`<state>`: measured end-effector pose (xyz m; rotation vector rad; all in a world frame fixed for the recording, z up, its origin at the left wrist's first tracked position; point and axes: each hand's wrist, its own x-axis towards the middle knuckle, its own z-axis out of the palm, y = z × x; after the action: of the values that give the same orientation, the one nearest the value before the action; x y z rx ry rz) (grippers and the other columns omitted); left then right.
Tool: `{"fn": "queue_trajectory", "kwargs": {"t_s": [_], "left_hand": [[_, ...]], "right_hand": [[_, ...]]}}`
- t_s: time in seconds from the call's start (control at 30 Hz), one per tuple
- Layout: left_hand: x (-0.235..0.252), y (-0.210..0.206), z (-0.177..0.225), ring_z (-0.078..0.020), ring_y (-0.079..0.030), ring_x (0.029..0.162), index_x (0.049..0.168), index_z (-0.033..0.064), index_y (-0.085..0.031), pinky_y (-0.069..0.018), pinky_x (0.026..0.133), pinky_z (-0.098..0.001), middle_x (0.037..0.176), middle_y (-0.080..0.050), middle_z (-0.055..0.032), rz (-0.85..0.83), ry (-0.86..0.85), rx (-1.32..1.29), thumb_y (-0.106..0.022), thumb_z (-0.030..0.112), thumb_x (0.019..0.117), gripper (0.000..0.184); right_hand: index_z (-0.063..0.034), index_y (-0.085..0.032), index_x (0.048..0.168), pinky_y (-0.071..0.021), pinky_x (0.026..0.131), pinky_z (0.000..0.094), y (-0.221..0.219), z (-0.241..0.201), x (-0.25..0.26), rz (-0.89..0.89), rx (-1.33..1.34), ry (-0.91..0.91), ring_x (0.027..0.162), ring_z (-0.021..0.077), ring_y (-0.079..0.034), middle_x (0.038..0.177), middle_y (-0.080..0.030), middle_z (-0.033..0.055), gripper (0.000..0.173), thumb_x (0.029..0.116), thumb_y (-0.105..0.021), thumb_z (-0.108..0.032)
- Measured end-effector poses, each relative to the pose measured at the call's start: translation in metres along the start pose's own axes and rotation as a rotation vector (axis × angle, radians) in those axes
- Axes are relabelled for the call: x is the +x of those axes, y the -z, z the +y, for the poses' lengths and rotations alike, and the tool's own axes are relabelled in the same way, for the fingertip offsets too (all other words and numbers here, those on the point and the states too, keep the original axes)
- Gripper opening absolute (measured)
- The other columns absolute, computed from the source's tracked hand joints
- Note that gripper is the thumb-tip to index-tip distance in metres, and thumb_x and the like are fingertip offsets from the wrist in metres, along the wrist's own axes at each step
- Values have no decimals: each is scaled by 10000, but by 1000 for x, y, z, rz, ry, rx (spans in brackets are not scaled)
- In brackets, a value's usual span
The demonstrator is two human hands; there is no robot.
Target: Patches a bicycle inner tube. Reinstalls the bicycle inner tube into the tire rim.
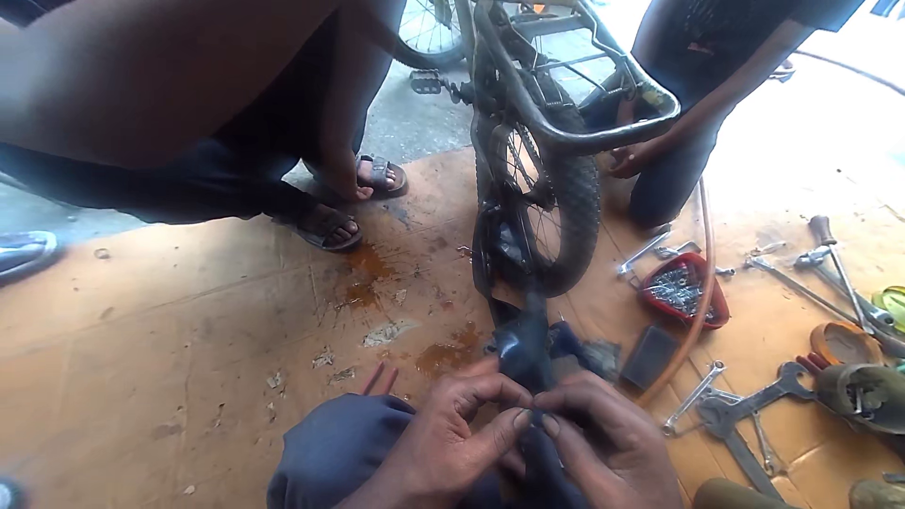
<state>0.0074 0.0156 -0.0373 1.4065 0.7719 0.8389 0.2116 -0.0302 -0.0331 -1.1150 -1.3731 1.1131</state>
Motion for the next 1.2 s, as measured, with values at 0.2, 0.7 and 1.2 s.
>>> {"fn": "queue_trajectory", "kwargs": {"t_s": [0.2,0.7,1.2], "left_hand": [[1,1,1,-116,-645,981,1029,33,-742,-569,861,-264,1065,-675,-75,-35,7,4,-641,190,1007,188],[1,-2,-4,-125,-664,996,1009,50,-756,-581,865,-281,1082,-698,-83,2,-36,46,-655,226,1004,203],[1,0,-6,-99,-644,994,963,108,-758,-568,835,-263,1073,-686,-53,3,-58,68,-713,216,941,119]], "right_hand": [[11,-740,1092,-625,782,304,4,0,2,-34,95,-52,900,168,-692,1049,-696,114,158,962,-674,-49],[-50,-778,1067,-614,786,243,8,-3,2,-20,-178,114,937,113,-688,1052,-710,72,142,959,-689,-71],[-25,-637,1110,-645,729,318,-1,0,-5,144,-94,81,827,161,-696,996,-681,85,252,913,-771,-106]]}}
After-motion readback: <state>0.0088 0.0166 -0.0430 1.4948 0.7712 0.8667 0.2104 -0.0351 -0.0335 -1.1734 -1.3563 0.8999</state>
